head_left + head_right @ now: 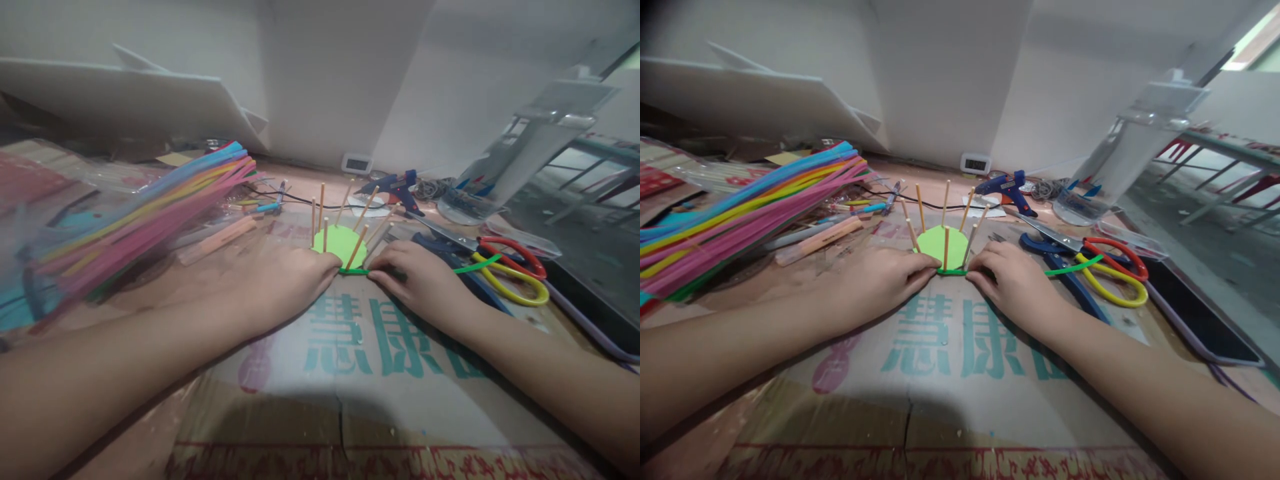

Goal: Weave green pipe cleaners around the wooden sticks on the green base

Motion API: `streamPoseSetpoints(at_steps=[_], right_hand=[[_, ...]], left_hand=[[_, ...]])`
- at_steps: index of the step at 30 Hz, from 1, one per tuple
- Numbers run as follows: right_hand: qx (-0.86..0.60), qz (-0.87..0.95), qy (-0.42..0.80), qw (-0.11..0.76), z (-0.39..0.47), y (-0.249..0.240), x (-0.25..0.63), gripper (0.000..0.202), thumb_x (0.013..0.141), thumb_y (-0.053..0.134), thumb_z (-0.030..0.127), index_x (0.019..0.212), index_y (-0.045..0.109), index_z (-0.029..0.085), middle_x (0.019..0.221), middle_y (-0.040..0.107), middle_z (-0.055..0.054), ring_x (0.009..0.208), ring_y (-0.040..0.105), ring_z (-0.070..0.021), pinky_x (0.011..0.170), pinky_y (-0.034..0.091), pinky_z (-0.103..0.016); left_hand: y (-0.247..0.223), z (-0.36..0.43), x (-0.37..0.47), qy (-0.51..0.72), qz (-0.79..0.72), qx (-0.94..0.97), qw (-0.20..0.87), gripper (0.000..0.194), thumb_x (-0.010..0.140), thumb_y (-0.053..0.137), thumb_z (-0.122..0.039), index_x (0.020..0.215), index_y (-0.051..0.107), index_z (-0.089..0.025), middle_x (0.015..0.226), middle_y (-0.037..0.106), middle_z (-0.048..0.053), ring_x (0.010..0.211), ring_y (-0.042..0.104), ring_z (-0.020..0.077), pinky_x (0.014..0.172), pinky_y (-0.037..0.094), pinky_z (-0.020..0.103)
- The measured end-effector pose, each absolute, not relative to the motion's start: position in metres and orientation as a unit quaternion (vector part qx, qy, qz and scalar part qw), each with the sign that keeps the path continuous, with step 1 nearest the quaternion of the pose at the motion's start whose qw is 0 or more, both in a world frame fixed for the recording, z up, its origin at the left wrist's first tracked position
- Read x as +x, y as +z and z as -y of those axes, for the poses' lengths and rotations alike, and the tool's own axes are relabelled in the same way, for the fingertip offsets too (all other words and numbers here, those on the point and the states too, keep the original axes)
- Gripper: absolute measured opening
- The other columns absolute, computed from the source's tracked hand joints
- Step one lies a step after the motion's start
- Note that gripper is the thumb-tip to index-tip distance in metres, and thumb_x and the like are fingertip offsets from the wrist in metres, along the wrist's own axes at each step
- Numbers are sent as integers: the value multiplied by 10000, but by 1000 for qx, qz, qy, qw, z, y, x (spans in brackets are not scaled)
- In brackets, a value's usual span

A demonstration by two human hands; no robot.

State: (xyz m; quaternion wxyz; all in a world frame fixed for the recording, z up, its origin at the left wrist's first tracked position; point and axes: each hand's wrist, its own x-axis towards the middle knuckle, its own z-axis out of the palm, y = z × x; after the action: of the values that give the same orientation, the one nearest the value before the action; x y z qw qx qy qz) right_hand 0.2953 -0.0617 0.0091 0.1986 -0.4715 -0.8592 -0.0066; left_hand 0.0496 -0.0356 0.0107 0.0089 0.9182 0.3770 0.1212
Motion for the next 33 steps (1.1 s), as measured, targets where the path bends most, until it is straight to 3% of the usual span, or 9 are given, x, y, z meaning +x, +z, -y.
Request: streamPoseSetpoints(at_steps=[13, 24, 28, 33], right_hand=[[-462, 859, -45, 216, 57, 8, 290, 67, 910, 604, 189, 880, 662, 173, 885, 700, -77, 859, 639, -235, 782, 517, -380], [-476, 853, -16, 215, 51, 6, 301, 88, 898, 656, 277, 909, 684, 195, 897, 686, -49, 889, 624, -213, 814, 487, -352], [-476, 853, -35, 212, 48, 6, 300, 74, 898, 646, 240, 860, 682, 188, 860, 684, -47, 848, 624, -209, 787, 487, -345], [-467, 858, -28, 211, 44, 4, 302, 79, 903, 632, 224, 931, 693, 182, 924, 691, -65, 891, 626, -219, 809, 490, -357]], left_hand=[[11, 35, 51, 124, -378, 917, 4, 325, 995, 411, -355, 997, 722, -260, 825, 746, 55, 697, 674, 231, 589, 378, 324], [11, 36, 50, 127, -379, 916, 17, 315, 995, 416, -361, 1047, 715, -279, 859, 753, 46, 712, 675, 232, 591, 373, 324], [12, 35, 52, 119, -385, 915, 22, 313, 995, 416, -368, 1026, 714, -276, 851, 752, 42, 708, 676, 232, 581, 361, 321], [13, 37, 53, 111, -387, 915, 16, 293, 994, 416, -354, 1063, 690, -278, 845, 749, 37, 714, 681, 231, 570, 343, 313]])
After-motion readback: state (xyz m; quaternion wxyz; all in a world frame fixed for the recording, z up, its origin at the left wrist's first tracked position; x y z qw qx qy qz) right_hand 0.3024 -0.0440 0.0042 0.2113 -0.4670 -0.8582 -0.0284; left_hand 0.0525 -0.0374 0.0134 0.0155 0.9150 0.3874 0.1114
